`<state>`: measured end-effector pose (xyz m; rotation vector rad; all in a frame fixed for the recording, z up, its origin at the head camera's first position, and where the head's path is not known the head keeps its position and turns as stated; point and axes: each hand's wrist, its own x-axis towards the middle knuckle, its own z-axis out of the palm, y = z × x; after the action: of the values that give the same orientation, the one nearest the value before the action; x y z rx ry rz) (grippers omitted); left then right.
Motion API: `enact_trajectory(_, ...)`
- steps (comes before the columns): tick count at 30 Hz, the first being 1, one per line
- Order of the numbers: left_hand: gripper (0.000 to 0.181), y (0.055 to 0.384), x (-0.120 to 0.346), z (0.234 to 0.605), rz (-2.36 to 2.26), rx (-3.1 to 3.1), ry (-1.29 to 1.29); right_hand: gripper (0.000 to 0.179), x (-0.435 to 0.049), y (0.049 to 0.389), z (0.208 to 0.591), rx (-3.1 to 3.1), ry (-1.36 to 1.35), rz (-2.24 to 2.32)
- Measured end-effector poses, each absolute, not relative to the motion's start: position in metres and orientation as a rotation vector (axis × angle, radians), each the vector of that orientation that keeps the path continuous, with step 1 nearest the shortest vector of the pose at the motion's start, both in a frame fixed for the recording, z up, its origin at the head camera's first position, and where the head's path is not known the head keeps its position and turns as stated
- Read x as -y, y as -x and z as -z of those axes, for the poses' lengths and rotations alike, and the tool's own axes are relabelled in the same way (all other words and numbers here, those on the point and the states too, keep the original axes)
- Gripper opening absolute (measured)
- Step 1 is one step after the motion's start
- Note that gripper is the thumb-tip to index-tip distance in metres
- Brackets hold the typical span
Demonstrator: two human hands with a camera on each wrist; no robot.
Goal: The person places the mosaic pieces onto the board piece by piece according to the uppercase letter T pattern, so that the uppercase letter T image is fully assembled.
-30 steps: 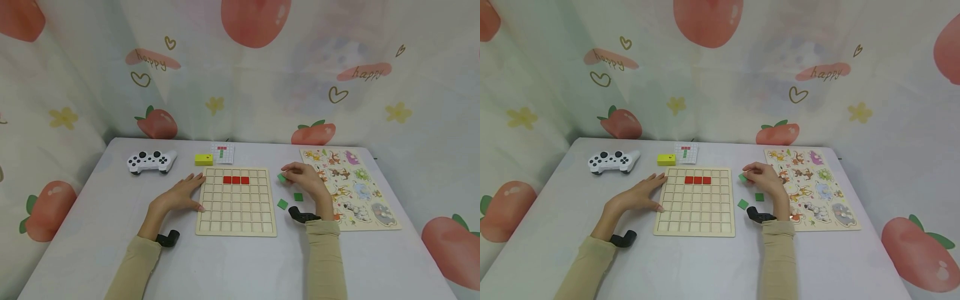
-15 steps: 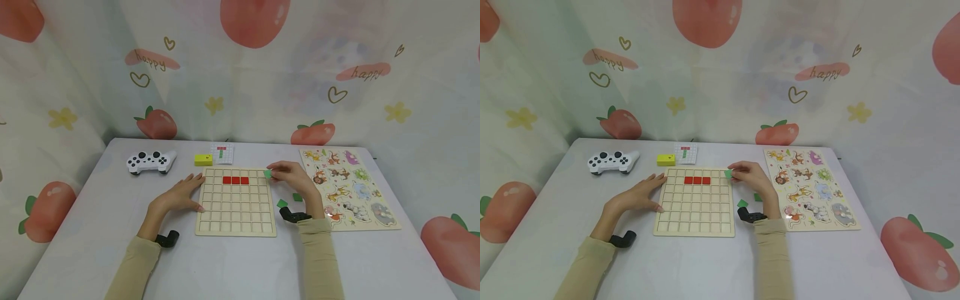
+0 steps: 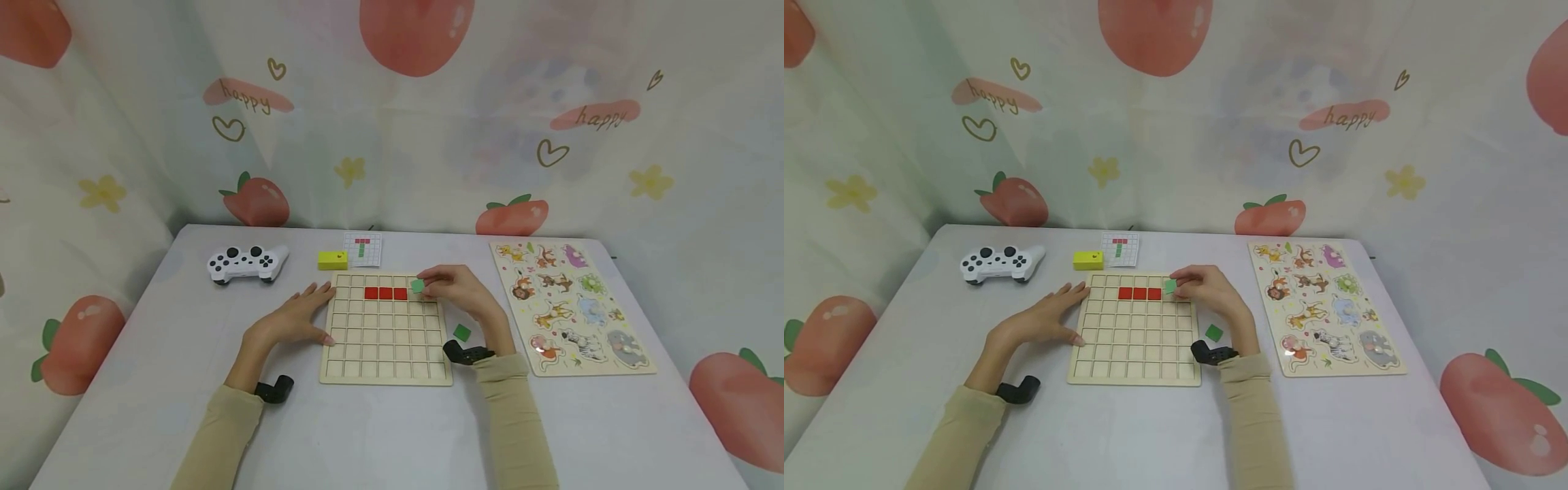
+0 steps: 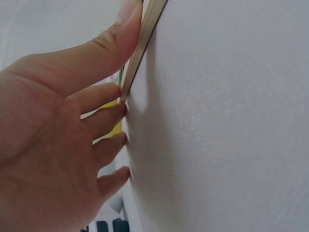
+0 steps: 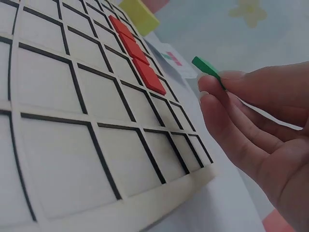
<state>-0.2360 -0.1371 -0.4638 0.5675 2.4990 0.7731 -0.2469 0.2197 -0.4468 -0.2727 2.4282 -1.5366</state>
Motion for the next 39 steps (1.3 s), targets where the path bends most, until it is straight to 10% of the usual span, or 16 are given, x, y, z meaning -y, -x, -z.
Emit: enact_trajectory(39,0.110,0.241,0.138,0.469,-0.779,-2.485,-0.610,0.027,-0.160,0.245,0.460,-2.382,0.358,1.368)
